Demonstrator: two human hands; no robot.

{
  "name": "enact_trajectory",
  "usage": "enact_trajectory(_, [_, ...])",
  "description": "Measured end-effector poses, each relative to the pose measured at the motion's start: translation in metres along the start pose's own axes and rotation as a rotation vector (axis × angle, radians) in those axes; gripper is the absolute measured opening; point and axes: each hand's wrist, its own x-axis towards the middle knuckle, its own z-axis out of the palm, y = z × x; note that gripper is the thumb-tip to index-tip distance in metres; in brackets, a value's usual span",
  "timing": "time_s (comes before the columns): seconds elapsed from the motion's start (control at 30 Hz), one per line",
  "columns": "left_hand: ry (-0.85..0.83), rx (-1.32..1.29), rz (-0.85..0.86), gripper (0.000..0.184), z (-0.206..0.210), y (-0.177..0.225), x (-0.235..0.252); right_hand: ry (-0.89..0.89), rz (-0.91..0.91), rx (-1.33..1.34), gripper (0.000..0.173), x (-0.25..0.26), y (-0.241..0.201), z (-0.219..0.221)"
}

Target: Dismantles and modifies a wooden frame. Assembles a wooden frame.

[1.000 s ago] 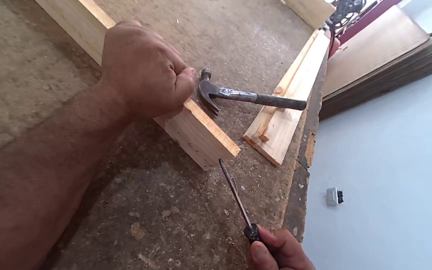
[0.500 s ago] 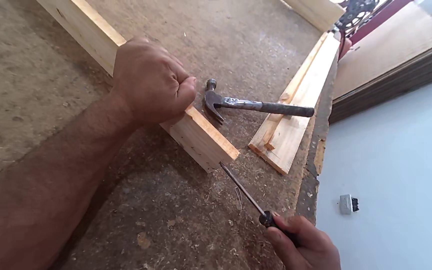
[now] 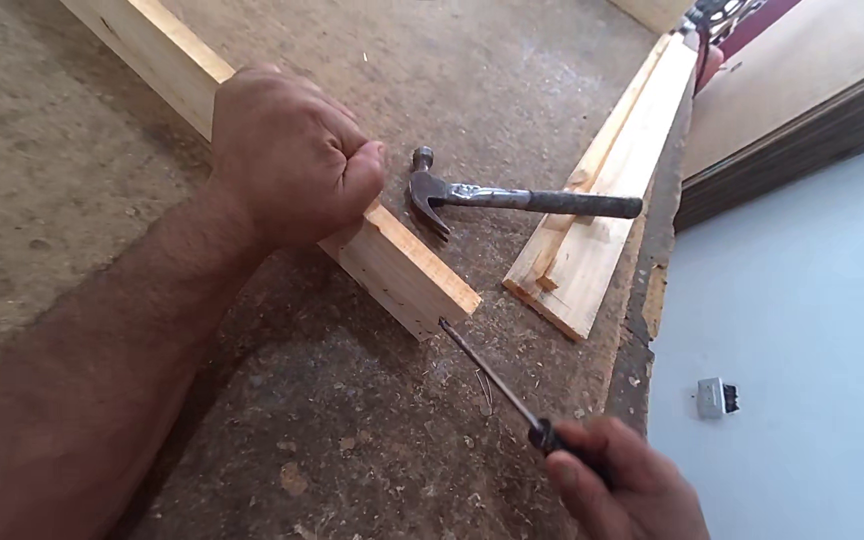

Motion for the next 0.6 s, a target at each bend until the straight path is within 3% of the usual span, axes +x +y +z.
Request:
enact_trajectory(0.07, [0.004, 0.004, -0.008, 0.049, 0.001, 0.000, -0.001, 0.076, -0.009, -0.060, 0.024, -0.005, -0.007, 0.010])
enact_trajectory(0.13, [-0.001, 0.010, -0.007, 0.049, 0.001, -0.001, -0.002, 0.125, -0.187, -0.202, 0.028, 0.013, 0.024, 0.008])
enact_trajectory(0.2, [-0.004, 0.012, -0.008, 0.050, 0.001, 0.001, -0.001, 0.104, -0.248, -0.258, 0.031, 0.025, 0.039, 0.006])
enact_trajectory(0.37, [-0.013, 0.011, -0.020, 0.050, 0.000, -0.001, -0.002, 0.166, -0.040, -0.329, 0.033, -0.012, -0.023, 0.032])
enact_trajectory(0.47, [-0.002, 0.011, 0.000, 0.050, 0.001, -0.001, -0.002, 0.211, -0.283, -0.468, 0.039, 0.026, 0.028, 0.009])
enact_trajectory(0.6, [0.008, 0.014, -0.004, 0.050, 0.001, -0.003, -0.004, 0.042, -0.506, -0.485, 0.038, 0.084, 0.059, -0.023])
